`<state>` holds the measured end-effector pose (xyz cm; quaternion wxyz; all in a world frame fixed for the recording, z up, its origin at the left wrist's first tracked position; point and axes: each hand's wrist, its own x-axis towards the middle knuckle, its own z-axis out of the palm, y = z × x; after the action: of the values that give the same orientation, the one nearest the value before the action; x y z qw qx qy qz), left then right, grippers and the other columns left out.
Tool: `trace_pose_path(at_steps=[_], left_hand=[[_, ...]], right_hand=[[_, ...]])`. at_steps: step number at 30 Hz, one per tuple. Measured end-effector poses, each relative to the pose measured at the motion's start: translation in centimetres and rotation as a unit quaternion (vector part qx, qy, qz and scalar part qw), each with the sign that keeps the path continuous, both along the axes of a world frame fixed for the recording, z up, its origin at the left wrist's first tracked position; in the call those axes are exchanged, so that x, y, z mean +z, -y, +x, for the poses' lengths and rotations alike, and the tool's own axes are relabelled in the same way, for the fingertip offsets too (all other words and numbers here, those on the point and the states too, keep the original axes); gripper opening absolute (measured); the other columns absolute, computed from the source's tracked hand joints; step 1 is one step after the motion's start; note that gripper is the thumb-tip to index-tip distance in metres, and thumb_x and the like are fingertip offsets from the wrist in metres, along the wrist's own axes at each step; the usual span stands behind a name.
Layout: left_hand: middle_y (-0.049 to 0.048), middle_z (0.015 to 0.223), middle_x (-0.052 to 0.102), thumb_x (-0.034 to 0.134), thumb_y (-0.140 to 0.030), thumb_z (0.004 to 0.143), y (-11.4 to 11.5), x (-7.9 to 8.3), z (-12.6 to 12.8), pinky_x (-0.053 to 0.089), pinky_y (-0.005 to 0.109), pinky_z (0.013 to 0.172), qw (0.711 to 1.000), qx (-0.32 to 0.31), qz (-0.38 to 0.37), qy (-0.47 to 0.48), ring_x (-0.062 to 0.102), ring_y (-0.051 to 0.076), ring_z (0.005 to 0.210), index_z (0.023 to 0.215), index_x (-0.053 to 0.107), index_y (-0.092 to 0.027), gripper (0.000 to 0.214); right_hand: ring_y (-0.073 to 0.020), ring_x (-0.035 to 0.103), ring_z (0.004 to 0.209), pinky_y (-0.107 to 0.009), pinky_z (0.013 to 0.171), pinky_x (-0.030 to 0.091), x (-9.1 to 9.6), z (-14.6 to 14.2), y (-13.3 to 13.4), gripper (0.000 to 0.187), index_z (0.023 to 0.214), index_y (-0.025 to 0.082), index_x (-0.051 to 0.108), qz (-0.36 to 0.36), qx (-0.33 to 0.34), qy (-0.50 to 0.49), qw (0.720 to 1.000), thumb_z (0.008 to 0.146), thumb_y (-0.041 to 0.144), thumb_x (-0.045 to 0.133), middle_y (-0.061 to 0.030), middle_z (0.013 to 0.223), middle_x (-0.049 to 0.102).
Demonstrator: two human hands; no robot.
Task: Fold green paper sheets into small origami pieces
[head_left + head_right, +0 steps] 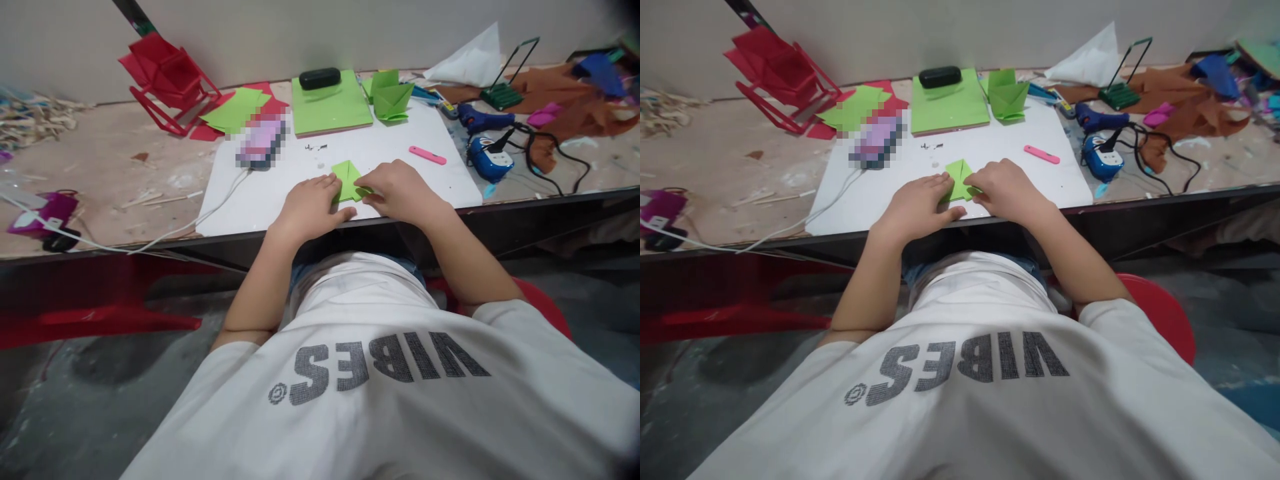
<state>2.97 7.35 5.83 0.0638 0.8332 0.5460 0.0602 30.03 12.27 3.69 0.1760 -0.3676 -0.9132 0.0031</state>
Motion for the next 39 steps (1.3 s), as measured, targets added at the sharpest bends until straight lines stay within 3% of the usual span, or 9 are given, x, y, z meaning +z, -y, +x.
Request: trace_pose_path(at_steps=[4, 8, 15, 20, 23, 26, 30, 35, 39], left_hand=[[0.0205, 0.169, 0.089, 0.069, -0.041, 0.118, -0.7, 1.3, 0.2, 0.065, 0.06, 0.132, 1.0, 0.005, 0.009, -0.021, 0.08, 0.046, 0.162, 0.161, 0.089, -0.022, 0.051], [0.0287, 0.133, 0.095, 0.069, -0.039, 0.113, -2.0, 1.5, 0.3, 0.064, 0.064, 0.121, 0.997, -0.021, 0.038, -0.063, 0.088, 0.053, 0.137, 0.141, 0.095, -0.013, 0.047], [0.0322, 0.121, 0.094, 0.068, -0.033, 0.111, -4.1, -0.2, -0.5, 0.063, 0.064, 0.114, 0.989, -0.102, 0.1, -0.032, 0.091, 0.053, 0.127, 0.128, 0.098, -0.009, 0.042], [0.0288, 0.112, 0.095, 0.066, -0.034, 0.111, -4.4, -0.2, -1.1, 0.063, 0.064, 0.116, 0.99, -0.103, 0.099, -0.014, 0.093, 0.049, 0.117, 0.118, 0.098, -0.014, 0.039], [0.023, 0.11, 0.096, 0.066, -0.04, 0.112, -4.9, 0.2, -1.2, 0.059, 0.066, 0.125, 0.991, -0.103, 0.088, 0.01, 0.092, 0.047, 0.115, 0.129, 0.097, -0.018, 0.041], [0.0181, 0.11, 0.096, 0.073, -0.053, 0.112, -6.9, 0.6, -1.5, 0.055, 0.069, 0.132, 0.991, -0.099, 0.079, 0.05, 0.091, 0.048, 0.12, 0.141, 0.093, -0.021, 0.048], [0.0128, 0.101, 0.091, 0.07, -0.058, 0.119, -12.7, 1.3, -2.2, 0.045, 0.074, 0.145, 0.978, -0.074, 0.118, 0.155, 0.087, 0.046, 0.131, 0.111, 0.09, -0.027, 0.038], [0.0089, 0.082, 0.072, 0.085, -0.067, 0.117, -19.5, 2.7, -2.4, 0.068, 0.06, 0.12, 0.934, -0.045, 0.115, 0.334, 0.084, 0.041, 0.115, 0.083, 0.07, -0.028, 0.053], [0.0066, 0.084, 0.077, 0.092, -0.048, 0.11, -20.6, 2.7, -1.2, 0.069, 0.053, 0.118, 0.902, -0.021, 0.133, 0.41, 0.085, 0.038, 0.115, 0.088, 0.08, -0.026, 0.033]], right_hand=[[-0.0407, 0.083, 0.117, -0.054, 0.108, 0.047, 0.9, -1.1, -1.1, 0.034, 0.143, 0.02, 0.095, 0.055, 0.045, 0.081, 0.994, 0.119, 0.026, 0.072, -0.0201, 0.12, 0.097], [-0.0388, 0.083, 0.115, -0.053, 0.106, 0.046, 1.2, -1.1, -1.9, 0.04, 0.151, 0.018, 0.091, 0.076, 0.092, 0.105, 0.987, 0.122, 0.027, 0.067, -0.0207, 0.121, 0.097], [-0.0405, 0.08, 0.13, -0.055, 0.107, 0.052, 1.3, -1.2, -2.3, 0.032, 0.143, 0.025, 0.092, 0.107, 0.154, 0.08, 0.979, 0.119, 0.031, 0.072, -0.0202, 0.156, 0.09], [-0.0418, 0.081, 0.122, -0.056, 0.105, 0.052, 2.2, -1.8, -3.8, 0.028, 0.135, 0.023, 0.093, 0.108, 0.143, 0.111, 0.978, 0.117, 0.027, 0.071, -0.0213, 0.137, 0.093], [-0.0399, 0.083, 0.118, -0.055, 0.104, 0.053, 3.0, -1.7, -5.7, 0.03, 0.131, 0.024, 0.094, 0.09, 0.128, 0.103, 0.982, 0.117, 0.023, 0.067, -0.0177, 0.123, 0.095], [-0.0387, 0.086, 0.121, -0.052, 0.103, 0.056, 3.7, -1.6, -8.0, 0.035, 0.133, 0.025, 0.094, 0.077, 0.102, 0.064, 0.99, 0.119, 0.025, 0.062, -0.0153, 0.126, 0.096], [-0.0378, 0.091, 0.125, -0.052, 0.108, 0.065, 4.8, -2.3, -11.3, 0.042, 0.148, 0.026, 0.093, 0.036, 0.051, -0.052, 0.997, 0.118, 0.027, 0.064, -0.0122, 0.131, 0.098], [-0.0425, 0.091, 0.13, -0.063, 0.112, 0.074, 5.1, -3.9, -16.1, 0.049, 0.154, 0.03, 0.09, -0.019, -0.019, -0.252, 0.967, 0.116, 0.061, 0.081, -0.0163, 0.137, 0.097], [-0.0424, 0.09, 0.129, -0.065, 0.112, 0.074, 4.1, -4.2, -18.7, 0.061, 0.129, 0.028, 0.09, -0.076, -0.025, -0.368, 0.926, 0.106, 0.084, 0.084, -0.0173, 0.131, 0.097]])
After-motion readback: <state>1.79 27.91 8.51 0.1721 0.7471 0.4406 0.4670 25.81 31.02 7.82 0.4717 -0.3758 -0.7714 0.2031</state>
